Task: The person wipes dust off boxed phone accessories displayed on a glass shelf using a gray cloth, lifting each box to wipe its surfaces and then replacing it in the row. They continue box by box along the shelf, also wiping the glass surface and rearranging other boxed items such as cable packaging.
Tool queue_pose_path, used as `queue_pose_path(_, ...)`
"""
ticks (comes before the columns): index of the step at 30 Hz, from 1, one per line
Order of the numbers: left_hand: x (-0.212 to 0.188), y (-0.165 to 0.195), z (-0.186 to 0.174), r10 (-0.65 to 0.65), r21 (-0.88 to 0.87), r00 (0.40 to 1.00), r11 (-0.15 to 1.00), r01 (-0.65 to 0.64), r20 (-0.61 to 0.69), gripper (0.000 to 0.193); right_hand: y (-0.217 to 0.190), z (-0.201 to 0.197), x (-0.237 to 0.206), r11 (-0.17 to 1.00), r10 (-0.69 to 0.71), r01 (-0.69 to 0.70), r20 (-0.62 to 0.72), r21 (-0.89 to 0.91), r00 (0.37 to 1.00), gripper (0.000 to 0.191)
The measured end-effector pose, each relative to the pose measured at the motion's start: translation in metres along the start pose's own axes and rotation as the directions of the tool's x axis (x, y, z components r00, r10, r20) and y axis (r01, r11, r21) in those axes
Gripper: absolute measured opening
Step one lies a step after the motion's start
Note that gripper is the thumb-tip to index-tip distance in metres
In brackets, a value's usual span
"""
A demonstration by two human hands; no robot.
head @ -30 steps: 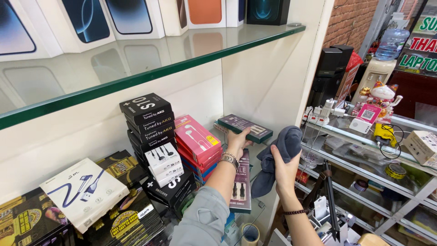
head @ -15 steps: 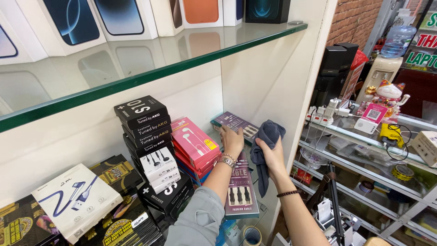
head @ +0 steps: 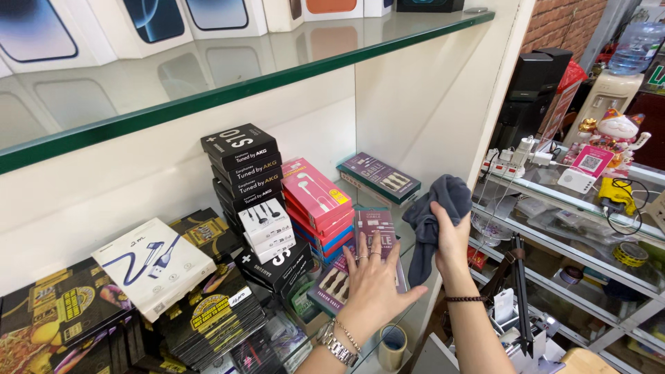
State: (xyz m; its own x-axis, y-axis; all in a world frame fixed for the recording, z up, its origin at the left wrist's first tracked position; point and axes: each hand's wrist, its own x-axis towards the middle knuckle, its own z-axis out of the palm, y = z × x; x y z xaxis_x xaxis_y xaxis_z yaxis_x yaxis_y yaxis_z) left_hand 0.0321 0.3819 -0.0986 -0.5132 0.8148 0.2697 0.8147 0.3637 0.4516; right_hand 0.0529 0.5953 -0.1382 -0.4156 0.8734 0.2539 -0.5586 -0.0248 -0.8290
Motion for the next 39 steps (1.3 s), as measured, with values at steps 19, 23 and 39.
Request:
queue_pose_path(19,-0.051,-0.013,-0.019,0.234,-0.249,0.95,0.926,-0.283,-0.208,0.102,-0.048,-0.002,-0.111,0.955,0.289,-0.293,0.07,0.049,0.955,0.069)
queue_pose_path(23,-0.069,-0.005,-0.015,0.404,-0.252,0.878,0.849,-0.464,-0.258,0.119,-0.045,-0.007,-0.14,0.97,0.237,-0.241,0.108,0.025,0.965,0.076)
queue_pose_path(39,-0.091,-0.032,0.028,-0.327,-0.96,0.92,-0.247,0.136,0.214,0.052,-0.056,0.039,-0.24,0.514,-0.265,0.411,0.316,-0.753,0.911,0.052)
